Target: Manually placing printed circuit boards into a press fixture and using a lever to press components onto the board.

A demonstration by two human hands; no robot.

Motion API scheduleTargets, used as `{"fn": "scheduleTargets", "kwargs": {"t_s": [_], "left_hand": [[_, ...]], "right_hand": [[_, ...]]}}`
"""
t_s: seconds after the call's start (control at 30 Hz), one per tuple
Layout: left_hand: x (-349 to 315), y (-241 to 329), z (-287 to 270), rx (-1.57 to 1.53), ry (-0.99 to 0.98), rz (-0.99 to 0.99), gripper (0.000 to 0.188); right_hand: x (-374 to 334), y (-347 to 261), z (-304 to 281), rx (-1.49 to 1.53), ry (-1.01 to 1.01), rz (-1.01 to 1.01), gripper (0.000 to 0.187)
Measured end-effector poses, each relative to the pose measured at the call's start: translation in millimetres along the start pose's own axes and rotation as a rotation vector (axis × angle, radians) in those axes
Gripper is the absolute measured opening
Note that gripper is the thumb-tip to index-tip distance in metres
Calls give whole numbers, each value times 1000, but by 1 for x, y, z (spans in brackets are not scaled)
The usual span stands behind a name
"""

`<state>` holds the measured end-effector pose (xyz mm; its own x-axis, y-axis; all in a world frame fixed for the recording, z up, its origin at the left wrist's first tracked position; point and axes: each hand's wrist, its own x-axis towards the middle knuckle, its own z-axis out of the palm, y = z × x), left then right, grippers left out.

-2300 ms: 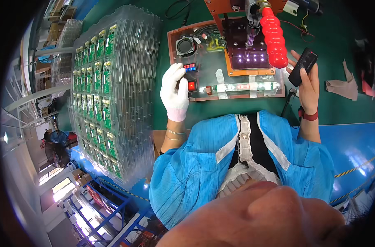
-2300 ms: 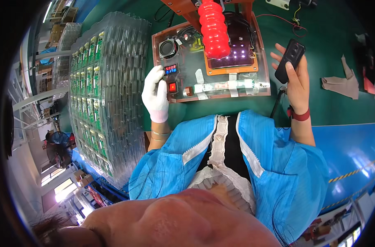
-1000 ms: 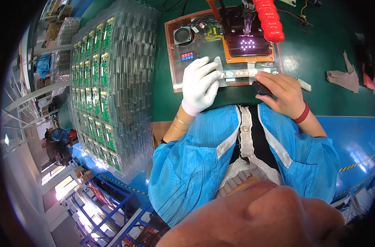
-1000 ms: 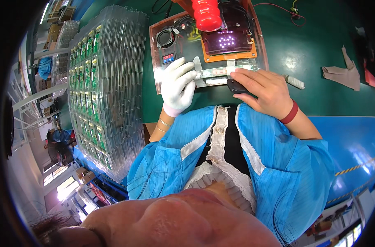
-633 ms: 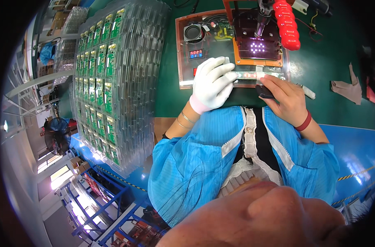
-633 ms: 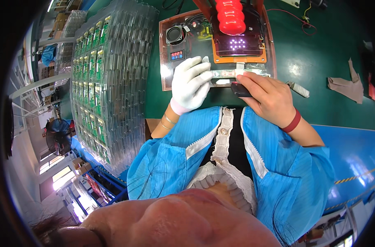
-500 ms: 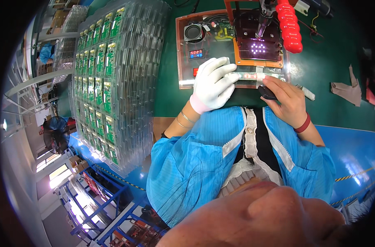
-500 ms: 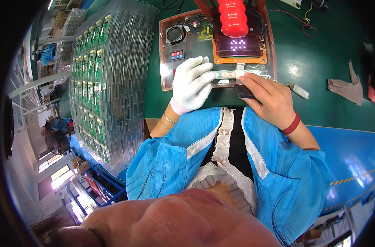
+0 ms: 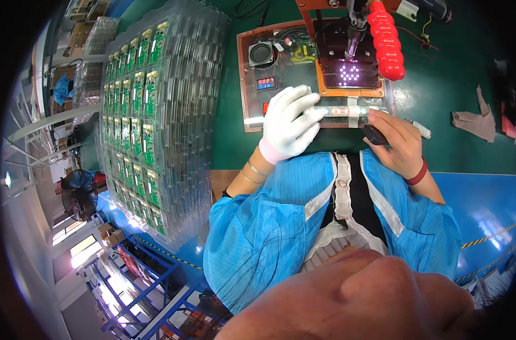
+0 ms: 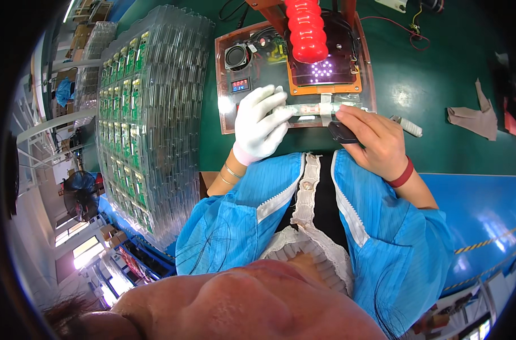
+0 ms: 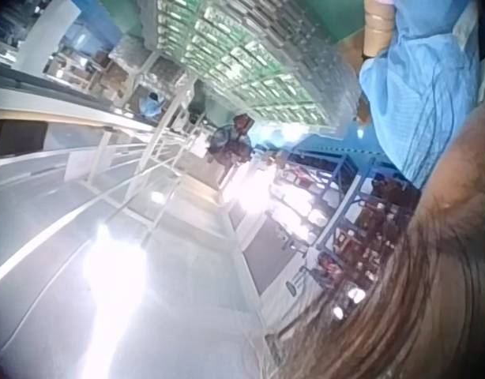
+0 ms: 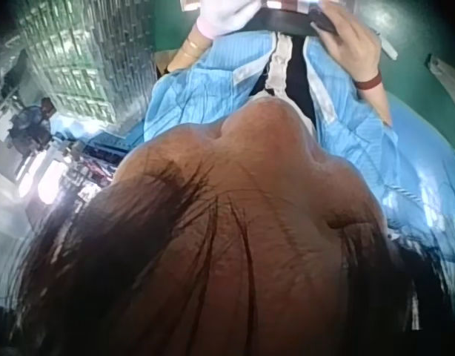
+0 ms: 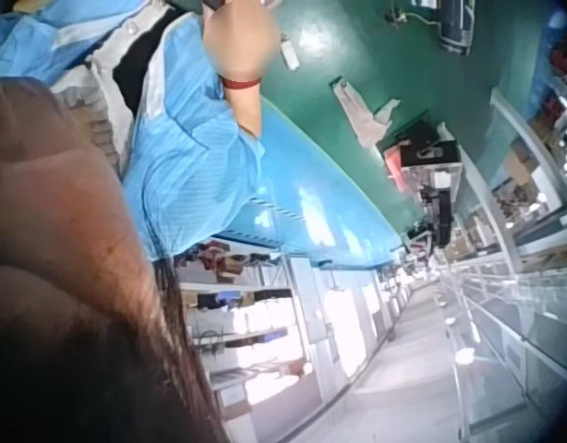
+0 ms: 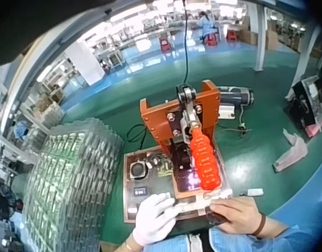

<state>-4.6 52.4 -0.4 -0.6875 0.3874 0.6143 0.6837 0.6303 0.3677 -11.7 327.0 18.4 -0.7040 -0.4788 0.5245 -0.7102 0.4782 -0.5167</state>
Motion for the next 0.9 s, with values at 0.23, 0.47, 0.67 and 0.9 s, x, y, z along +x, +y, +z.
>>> {"fn": "scheduleTargets", "kwargs": {"t_s": [0.23, 0.47, 0.67, 0.9], "left_hand": [[-2, 0, -12, 0, -13, -46, 24], [0, 0, -9, -4, -22, -17, 24], [-1, 0, -5, 1, 11, -10, 25], [-1, 0, -5, -5, 29, -13, 26]], "right_hand": [[-4, 4, -7, -64, -85, 19, 46], [7, -8, -14, -223, -205, -44, 52], [13, -15, -18, -353, -307, -86, 58], [11, -13, -17, -325, -338, -47, 64]]}}
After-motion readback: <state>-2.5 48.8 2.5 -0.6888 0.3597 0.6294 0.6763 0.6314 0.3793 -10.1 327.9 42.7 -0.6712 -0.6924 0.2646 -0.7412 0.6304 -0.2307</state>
